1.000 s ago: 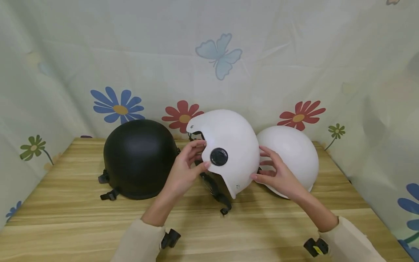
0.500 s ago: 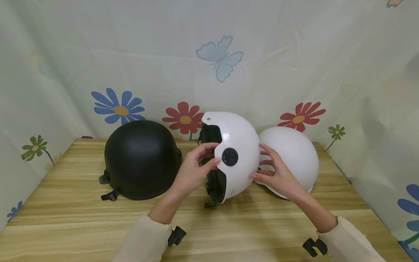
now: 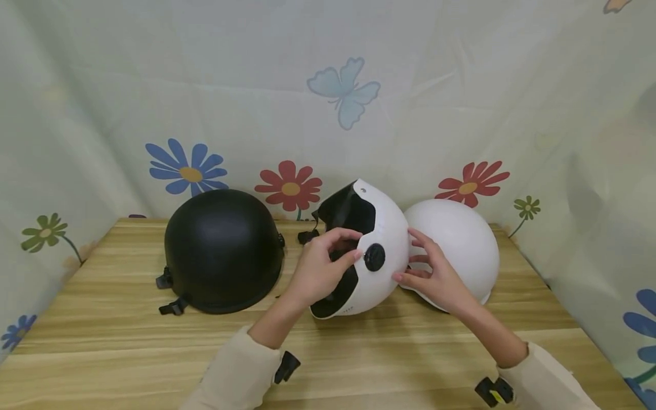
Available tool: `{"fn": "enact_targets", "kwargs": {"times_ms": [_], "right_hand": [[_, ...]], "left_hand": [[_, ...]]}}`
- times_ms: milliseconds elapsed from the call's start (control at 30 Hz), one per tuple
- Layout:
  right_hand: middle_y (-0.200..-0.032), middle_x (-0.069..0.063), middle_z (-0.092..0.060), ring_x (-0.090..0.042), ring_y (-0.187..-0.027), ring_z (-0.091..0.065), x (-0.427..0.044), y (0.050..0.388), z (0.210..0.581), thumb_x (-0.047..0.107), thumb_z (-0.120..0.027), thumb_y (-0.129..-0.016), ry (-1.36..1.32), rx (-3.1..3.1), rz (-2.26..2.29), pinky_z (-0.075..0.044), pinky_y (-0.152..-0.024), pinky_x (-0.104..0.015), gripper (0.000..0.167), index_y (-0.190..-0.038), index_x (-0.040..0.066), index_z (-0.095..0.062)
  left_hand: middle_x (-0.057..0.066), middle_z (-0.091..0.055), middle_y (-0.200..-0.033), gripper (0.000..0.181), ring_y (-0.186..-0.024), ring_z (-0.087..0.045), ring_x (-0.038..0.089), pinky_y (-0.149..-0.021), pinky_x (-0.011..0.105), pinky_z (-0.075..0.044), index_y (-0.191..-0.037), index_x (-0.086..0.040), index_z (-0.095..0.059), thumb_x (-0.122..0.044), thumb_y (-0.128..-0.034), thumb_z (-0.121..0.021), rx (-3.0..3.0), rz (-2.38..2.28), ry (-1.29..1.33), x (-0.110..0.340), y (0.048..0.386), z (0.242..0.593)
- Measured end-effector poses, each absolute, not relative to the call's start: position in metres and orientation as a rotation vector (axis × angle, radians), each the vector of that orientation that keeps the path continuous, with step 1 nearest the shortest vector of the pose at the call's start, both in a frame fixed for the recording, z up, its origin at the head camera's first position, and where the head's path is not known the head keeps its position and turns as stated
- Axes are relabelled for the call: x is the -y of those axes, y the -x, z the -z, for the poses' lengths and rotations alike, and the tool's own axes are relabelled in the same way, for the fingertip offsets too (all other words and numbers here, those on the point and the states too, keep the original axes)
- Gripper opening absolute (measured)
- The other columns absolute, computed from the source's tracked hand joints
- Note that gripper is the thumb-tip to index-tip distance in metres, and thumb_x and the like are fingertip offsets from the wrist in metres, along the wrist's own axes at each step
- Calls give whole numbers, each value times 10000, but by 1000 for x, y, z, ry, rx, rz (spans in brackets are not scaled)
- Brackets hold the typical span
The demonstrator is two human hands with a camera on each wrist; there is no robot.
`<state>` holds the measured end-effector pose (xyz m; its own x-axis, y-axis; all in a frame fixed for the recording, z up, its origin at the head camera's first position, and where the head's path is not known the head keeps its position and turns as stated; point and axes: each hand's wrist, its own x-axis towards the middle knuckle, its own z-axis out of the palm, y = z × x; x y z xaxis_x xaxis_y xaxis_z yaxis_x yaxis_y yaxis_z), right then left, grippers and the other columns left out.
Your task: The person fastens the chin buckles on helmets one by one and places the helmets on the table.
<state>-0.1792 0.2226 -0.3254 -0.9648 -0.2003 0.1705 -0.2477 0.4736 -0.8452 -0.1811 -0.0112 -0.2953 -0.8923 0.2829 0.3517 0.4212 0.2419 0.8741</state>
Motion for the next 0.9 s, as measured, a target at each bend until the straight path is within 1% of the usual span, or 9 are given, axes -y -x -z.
{"fn": "enact_targets", "kwargs": {"times_ms": [133, 333, 500, 633, 767, 900], "right_hand": [[-1371, -161, -271, -350, -1117, -446, -223, 178, 324, 160, -729, -785, -402, 2654, -1536, -459, -862, -426, 810, -1434, 154, -243], [-1376, -163, -248, -371, -1144, -419, -224, 177, 322, 177, -720, -795, -386, 2659, -1528, -464, -847, -439, 785, -1429, 152, -258], [-1383, -154, -235, -369, -1148, -414, -225, 178, 322, 195, -722, -793, -365, 2669, -1534, -468, -842, -433, 791, -1428, 152, -252], [-1383, -168, -240, -383, -1152, -415, -228, 178, 323, 203, -725, -790, -333, 2682, -1525, -457, -852, -450, 806, -1432, 142, -240], [-1393, -180, -247, -390, -1164, -411, -230, 179, 324, 205, -723, -792, -314, 2682, -1533, -445, -867, -464, 812, -1435, 132, -233], [-1402, -163, -262, -371, -1166, -424, -234, 181, 326, 214, -729, -786, -308, 2684, -1541, -452, -865, -442, 819, -1435, 141, -236]], "left_hand": [[40, -631, -1016, 264, -898, -578, 171, -776, 293, -504, -1116, -90, -620, -129, -856, -648, 2388, 1813, 640, 11, 180, 298], [37, -617, -1098, 289, -988, -573, 172, -843, 302, -478, -1146, -109, -609, -155, -863, -641, 2373, 1857, 679, 8, 177, 302], [48, -596, -1171, 351, -1075, -546, 177, -895, 349, -448, -1204, -121, -582, -142, -860, -644, 2368, 1872, 718, 5, 176, 307], [85, -578, -1202, 402, -1121, -520, 217, -933, 413, -413, -1243, -113, -557, -102, -852, -646, 2391, 1871, 725, 6, 177, 315], [100, -587, -1179, 402, -1111, -523, 238, -947, 438, -393, -1238, -112, -565, -95, -846, -652, 2442, 1834, 699, 9, 177, 324], [107, -577, -1196, 417, -1113, -527, 245, -922, 429, -418, -1243, -112, -563, -83, -838, -658, 2479, 1834, 711, 13, 178, 330]]}}
